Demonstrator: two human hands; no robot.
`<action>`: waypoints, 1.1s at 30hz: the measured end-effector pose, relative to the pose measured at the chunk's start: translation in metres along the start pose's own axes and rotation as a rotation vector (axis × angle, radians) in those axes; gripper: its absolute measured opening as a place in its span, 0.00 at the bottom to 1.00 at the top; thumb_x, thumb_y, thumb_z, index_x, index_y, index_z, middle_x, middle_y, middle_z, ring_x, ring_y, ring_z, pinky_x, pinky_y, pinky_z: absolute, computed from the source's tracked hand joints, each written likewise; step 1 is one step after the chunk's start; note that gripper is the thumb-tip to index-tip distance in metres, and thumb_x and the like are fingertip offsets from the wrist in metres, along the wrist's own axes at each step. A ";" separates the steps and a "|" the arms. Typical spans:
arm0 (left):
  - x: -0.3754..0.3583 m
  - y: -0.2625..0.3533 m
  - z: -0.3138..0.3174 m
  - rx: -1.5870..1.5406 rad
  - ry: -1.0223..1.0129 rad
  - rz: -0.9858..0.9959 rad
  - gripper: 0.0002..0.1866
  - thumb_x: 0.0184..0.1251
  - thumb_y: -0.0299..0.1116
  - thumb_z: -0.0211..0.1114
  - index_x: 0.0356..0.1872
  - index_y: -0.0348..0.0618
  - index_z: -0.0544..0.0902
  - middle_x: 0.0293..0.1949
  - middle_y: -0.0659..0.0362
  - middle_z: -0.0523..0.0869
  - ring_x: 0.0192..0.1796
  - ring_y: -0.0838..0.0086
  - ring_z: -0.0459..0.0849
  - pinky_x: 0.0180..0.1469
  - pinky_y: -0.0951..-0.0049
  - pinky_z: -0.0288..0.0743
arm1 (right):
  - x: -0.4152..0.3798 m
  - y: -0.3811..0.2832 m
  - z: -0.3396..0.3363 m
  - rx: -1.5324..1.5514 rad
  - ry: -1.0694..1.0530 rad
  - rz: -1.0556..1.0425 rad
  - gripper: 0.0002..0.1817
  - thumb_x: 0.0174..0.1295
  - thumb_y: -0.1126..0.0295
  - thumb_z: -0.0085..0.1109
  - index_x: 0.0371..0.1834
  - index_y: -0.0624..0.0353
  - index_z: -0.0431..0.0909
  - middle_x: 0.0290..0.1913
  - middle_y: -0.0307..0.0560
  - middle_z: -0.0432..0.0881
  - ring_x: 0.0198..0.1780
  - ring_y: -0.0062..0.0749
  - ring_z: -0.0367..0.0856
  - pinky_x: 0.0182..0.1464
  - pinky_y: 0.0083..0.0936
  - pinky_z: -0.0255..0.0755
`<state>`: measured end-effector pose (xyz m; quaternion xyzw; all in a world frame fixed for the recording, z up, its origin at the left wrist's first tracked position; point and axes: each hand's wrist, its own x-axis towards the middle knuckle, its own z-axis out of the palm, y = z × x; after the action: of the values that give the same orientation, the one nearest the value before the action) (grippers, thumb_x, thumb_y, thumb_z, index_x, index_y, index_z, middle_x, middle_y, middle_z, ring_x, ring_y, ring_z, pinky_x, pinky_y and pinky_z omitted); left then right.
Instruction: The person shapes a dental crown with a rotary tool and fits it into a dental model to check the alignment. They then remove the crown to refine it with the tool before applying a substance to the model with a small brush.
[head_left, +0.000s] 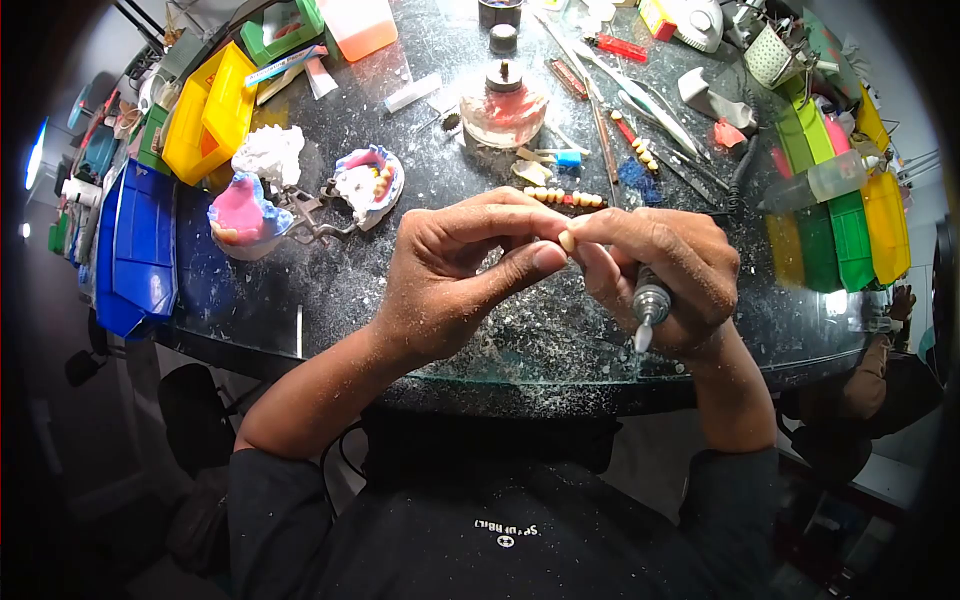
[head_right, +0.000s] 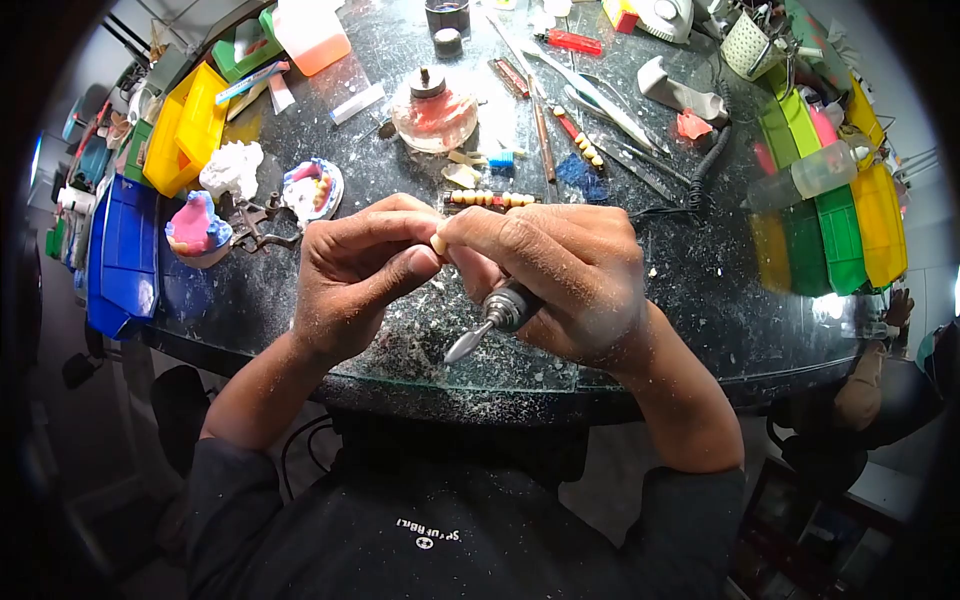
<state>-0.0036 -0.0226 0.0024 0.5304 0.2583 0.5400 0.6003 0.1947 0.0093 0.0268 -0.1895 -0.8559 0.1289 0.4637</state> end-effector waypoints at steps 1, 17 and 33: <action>0.000 0.000 0.000 0.025 0.002 0.007 0.10 0.62 0.22 0.69 0.44 0.33 0.86 0.43 0.55 0.86 0.45 0.79 0.81 0.48 0.79 0.74 | 0.000 0.001 0.001 -0.001 0.008 -0.016 0.10 0.59 0.68 0.65 0.40 0.63 0.82 0.23 0.43 0.80 0.20 0.30 0.80 0.22 0.24 0.73; 0.000 0.009 0.000 0.253 0.074 0.095 0.10 0.62 0.20 0.67 0.44 0.30 0.83 0.42 0.54 0.83 0.44 0.77 0.80 0.50 0.79 0.74 | 0.013 0.002 -0.017 -0.199 -0.073 0.017 0.18 0.58 0.66 0.62 0.49 0.64 0.75 0.16 0.36 0.71 0.16 0.18 0.74 0.20 0.21 0.72; 0.007 0.012 -0.016 0.108 0.015 -0.082 0.06 0.61 0.22 0.70 0.38 0.33 0.83 0.37 0.59 0.84 0.42 0.80 0.81 0.47 0.80 0.75 | 0.003 0.188 -0.107 -0.964 -0.238 0.314 0.22 0.62 0.59 0.61 0.60 0.48 0.76 0.58 0.49 0.74 0.58 0.45 0.75 0.57 0.35 0.69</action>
<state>-0.0204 -0.0117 0.0104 0.5470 0.3130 0.5040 0.5905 0.3223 0.1835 0.0118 -0.4915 -0.8261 -0.1913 0.1984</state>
